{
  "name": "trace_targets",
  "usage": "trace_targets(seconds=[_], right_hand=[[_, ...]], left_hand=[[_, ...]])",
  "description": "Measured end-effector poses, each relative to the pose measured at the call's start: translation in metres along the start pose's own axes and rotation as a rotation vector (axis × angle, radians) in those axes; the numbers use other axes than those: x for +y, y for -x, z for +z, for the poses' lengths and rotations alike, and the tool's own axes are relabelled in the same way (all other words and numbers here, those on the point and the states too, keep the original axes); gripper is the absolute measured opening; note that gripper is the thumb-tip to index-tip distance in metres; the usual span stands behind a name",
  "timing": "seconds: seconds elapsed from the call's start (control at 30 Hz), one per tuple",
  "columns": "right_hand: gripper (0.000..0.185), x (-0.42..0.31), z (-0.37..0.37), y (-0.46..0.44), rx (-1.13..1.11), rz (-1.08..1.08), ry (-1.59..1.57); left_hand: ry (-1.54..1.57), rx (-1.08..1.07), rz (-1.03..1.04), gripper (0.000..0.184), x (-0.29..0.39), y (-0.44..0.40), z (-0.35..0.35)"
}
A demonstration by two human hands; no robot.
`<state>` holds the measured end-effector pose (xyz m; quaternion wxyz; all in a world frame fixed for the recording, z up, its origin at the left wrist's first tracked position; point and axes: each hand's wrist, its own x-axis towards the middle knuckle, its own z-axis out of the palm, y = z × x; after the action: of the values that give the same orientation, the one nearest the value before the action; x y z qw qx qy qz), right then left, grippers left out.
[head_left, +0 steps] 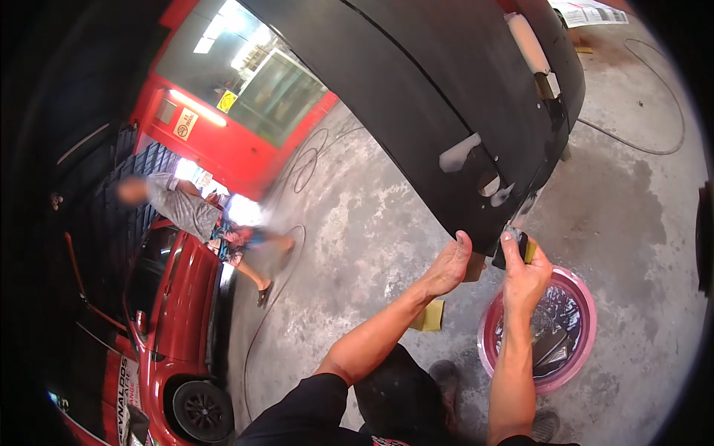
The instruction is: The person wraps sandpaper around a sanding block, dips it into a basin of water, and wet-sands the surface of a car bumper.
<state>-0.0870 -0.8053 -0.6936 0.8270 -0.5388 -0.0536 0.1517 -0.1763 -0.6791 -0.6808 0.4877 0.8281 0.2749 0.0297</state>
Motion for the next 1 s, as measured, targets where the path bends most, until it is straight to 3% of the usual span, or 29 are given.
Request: trace_targets(seconds=[0.17, 0.3, 0.43, 0.5, 0.57, 0.63, 0.7, 0.8, 0.9, 0.93, 1.0], right_hand=[[0.023, 0.008, 0.002, 0.012, 0.038, -0.039, -0.036], [0.026, 0.019, 0.011, 0.024, 0.139, -0.12, -0.004], [0.028, -0.011, 0.011, -0.003, 0.141, -0.201, 0.118], [0.029, -0.015, 0.01, -0.007, 0.091, -0.096, 0.126], [0.029, 0.001, 0.015, 0.008, 0.191, -0.225, 0.115], [0.029, 0.029, 0.019, 0.027, 0.189, -0.147, 0.038], [0.028, 0.011, 0.018, 0.011, 0.189, -0.147, -0.013], [0.025, -0.013, 0.015, 0.003, 0.159, -0.077, 0.063], [0.024, 0.023, 0.02, 0.021, 0.209, -0.21, 0.029], [0.024, 0.021, 0.015, 0.015, 0.206, -0.203, 0.163], [0.025, -0.001, 0.015, -0.003, 0.164, -0.123, 0.055]], left_hand=[[0.057, 0.041, 0.035, 0.102, 0.018, 0.005, 0.006], [0.018, 0.036, 0.112, 0.1, -0.008, -0.005, 0.005], [-0.034, 0.108, 0.063, 0.097, 0.007, 0.0, 0.012], [0.03, 0.086, 0.061, 0.097, 0.015, 0.007, 0.014], [-0.022, 0.116, 0.1, 0.096, 0.02, 0.007, 0.014], [-0.093, 0.135, 0.065, 0.096, 0.013, 0.004, 0.013], [-0.148, 0.153, 0.008, 0.096, 0.013, 0.002, 0.013], [-0.066, 0.18, 0.105, 0.095, 0.018, 0.008, 0.015], [-0.156, 0.163, 0.04, 0.095, 0.022, 0.007, 0.014], [-0.104, 0.19, 0.105, 0.094, 0.022, 0.004, 0.018], [-0.054, 0.212, 0.151, 0.094, 0.014, 0.004, 0.018]])
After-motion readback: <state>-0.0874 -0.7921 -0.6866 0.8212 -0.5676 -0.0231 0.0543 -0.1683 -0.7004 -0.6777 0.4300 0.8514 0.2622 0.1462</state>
